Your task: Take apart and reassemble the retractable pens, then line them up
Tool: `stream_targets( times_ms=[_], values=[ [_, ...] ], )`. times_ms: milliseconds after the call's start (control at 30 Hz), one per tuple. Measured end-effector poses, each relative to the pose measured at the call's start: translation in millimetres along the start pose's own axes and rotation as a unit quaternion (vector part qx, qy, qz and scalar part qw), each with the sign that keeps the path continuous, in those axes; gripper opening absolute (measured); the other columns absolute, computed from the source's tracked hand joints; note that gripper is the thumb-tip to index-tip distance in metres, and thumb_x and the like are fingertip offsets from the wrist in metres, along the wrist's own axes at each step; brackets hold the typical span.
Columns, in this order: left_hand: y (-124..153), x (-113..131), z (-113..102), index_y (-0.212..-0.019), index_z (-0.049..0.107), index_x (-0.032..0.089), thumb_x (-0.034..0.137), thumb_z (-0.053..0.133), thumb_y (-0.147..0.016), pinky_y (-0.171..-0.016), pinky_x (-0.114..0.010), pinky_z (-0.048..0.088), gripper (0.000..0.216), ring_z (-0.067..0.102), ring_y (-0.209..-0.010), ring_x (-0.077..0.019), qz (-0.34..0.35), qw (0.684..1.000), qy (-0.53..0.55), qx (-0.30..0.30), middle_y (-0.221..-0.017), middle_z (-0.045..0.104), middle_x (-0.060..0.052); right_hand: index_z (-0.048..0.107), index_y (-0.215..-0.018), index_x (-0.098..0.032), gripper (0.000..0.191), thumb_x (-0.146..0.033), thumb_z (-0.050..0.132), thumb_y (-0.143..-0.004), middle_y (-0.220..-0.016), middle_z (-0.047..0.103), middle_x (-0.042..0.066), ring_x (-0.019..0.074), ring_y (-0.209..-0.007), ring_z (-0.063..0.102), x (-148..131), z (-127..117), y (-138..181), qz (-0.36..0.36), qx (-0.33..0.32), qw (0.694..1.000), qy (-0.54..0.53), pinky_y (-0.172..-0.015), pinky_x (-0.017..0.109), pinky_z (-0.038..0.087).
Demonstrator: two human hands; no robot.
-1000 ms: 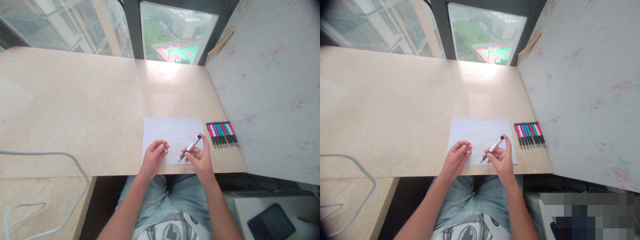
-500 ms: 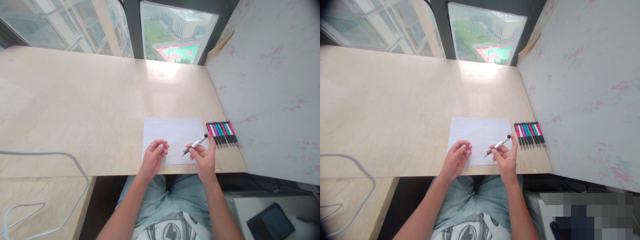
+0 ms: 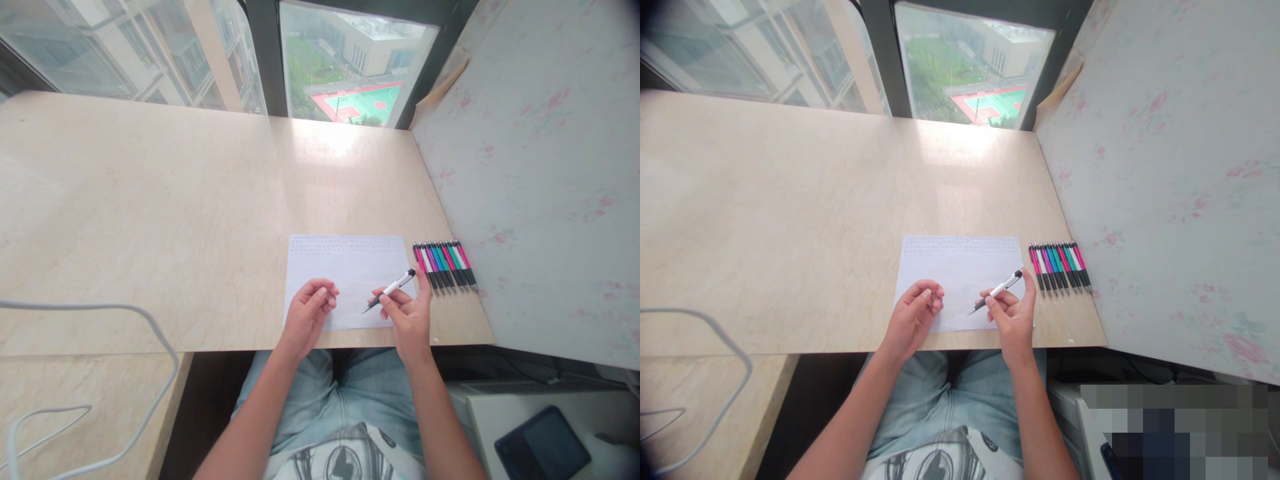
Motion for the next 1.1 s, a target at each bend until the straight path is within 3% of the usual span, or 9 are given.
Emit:
stream_targets(
  times_ms=[300,667,767,833,967,1100],
  values=[
    [0.0,-0.4,-0.2,-0.095,0.067,0.015,0.021,0.065,-0.084,-0.065,-0.021,0.041,0.013,0.053,-0.069,-0.0088,-0.001,1.000,0.002,-0.003,-0.086,0.063,-0.005,0.009,-0.148,-0.031,0.090,-0.028,0.068,-0.081,-0.086,0.072,0.003,0.0200,-0.073,0.069,0.2,0.5,-1.7,0.004,0.006,1.000,-0.003,-0.049,0.023,0.044],
    [-0.1,-0.4,-0.7,-0.093,0.068,0.015,0.023,0.067,-0.082,-0.062,-0.022,0.041,0.014,0.052,-0.066,-0.0091,-0.011,1.000,0.014,0.003,-0.084,0.063,-0.006,0.021,-0.143,-0.033,0.081,-0.029,0.070,-0.079,-0.083,0.069,0.000,0.0164,-0.068,0.064,-6.0,5.5,-7.3,-0.023,0.018,1.000,0.006,-0.051,0.023,0.044],
    [0.2,-1.0,-0.8,-0.093,0.068,0.015,0.023,0.067,-0.082,-0.064,-0.022,0.042,0.014,0.053,-0.066,-0.0091,-0.014,1.000,0.018,0.002,-0.084,0.064,-0.005,0.053,-0.117,-0.025,0.046,-0.032,0.073,-0.077,-0.076,0.061,-0.002,0.0115,-0.060,0.056,-3.3,13.5,-18.1,-0.014,0.011,1.000,0.025,-0.051,0.023,0.043],
    [0.6,-1.1,-0.5,-0.094,0.068,0.015,0.023,0.066,-0.082,-0.065,-0.022,0.042,0.014,0.053,-0.067,-0.0091,-0.015,1.000,0.020,0.001,-0.084,0.064,-0.005,0.059,-0.089,-0.020,0.026,-0.037,0.074,-0.075,-0.065,0.053,-0.004,0.0087,-0.052,0.048,1.7,20.9,-27.7,0.000,0.006,0.999,0.042,-0.048,0.022,0.039],
    [1.1,-1.2,-0.5,-0.093,0.068,0.015,0.024,0.066,-0.082,-0.066,-0.023,0.042,0.014,0.053,-0.067,-0.0095,-0.017,1.000,0.027,-0.002,-0.083,0.064,-0.005,0.045,-0.070,-0.022,0.037,-0.045,0.072,-0.076,-0.052,0.035,-0.010,0.0061,-0.040,0.032,11.9,43.9,-47.4,0.032,-0.023,0.999,0.039,-0.038,0.020,0.026],
    [1.2,-1.7,-1.0,-0.093,0.068,0.015,0.025,0.066,-0.083,-0.065,-0.023,0.042,0.015,0.054,-0.068,-0.0103,-0.023,0.999,0.033,-0.006,-0.084,0.064,-0.006,0.042,-0.069,-0.023,0.041,-0.051,0.070,-0.076,-0.050,0.039,-0.010,0.0071,-0.041,0.037,2.3,65.0,-64.8,-0.030,-0.031,0.995,0.091,-0.039,0.020,0.030]
  ],
)
Point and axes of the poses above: each hand's wrist, its own y-axis away from the middle knuckle, its own z-axis out of the palm, x = y × z, the point moved 7 cm from there along -y, towards the middle knuckle
